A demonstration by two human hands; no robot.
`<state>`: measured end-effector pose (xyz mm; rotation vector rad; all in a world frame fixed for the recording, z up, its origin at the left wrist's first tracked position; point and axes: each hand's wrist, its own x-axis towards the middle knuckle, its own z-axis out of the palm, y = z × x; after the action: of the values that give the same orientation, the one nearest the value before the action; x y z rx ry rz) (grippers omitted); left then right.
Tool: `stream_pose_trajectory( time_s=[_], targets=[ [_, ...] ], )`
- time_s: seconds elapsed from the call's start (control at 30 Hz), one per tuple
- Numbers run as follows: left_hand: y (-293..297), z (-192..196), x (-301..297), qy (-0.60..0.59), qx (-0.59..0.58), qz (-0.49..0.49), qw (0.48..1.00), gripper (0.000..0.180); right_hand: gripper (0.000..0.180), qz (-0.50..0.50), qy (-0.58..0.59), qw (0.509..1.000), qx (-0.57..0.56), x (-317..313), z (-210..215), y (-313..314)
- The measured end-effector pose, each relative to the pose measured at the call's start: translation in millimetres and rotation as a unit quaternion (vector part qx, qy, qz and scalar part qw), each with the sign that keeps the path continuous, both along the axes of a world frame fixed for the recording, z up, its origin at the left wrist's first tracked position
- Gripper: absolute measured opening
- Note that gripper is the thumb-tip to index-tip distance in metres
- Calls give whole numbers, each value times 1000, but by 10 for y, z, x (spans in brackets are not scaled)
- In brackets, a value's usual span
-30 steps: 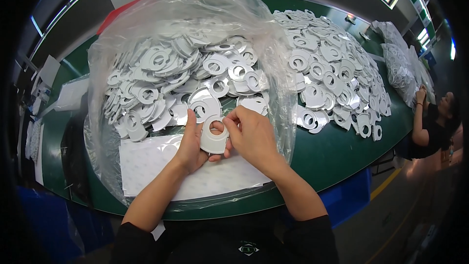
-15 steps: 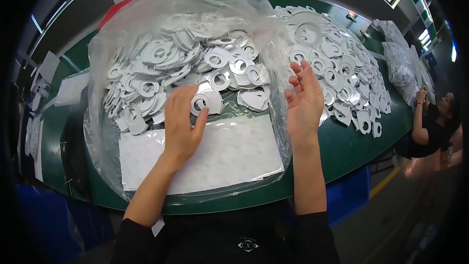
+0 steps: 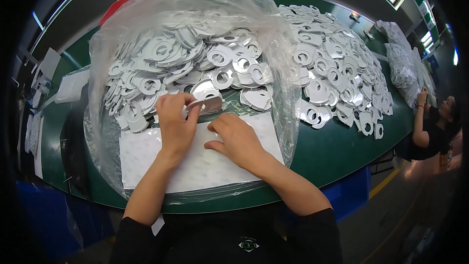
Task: Applying circular adhesive seals to white plastic lighting fixture components at a factory workbench.
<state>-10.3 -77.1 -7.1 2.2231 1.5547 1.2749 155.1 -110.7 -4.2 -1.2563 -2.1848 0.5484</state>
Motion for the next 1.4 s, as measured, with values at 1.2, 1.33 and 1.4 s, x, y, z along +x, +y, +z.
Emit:
stream_pose_trajectory(
  time_s=[1.2,1.33,1.4],
  targets=[
    [-85,-102,191,-582,-477,-246,610,72,16,-21,479,860,-174,185,252,115],
    [-80,-159,194,-574,-467,-272,615,71,14,-55,503,842,-186,70,103,166],
    [-82,-161,195,-576,-464,-269,617,70,13,-53,477,853,-204,48,72,174]
  ],
)
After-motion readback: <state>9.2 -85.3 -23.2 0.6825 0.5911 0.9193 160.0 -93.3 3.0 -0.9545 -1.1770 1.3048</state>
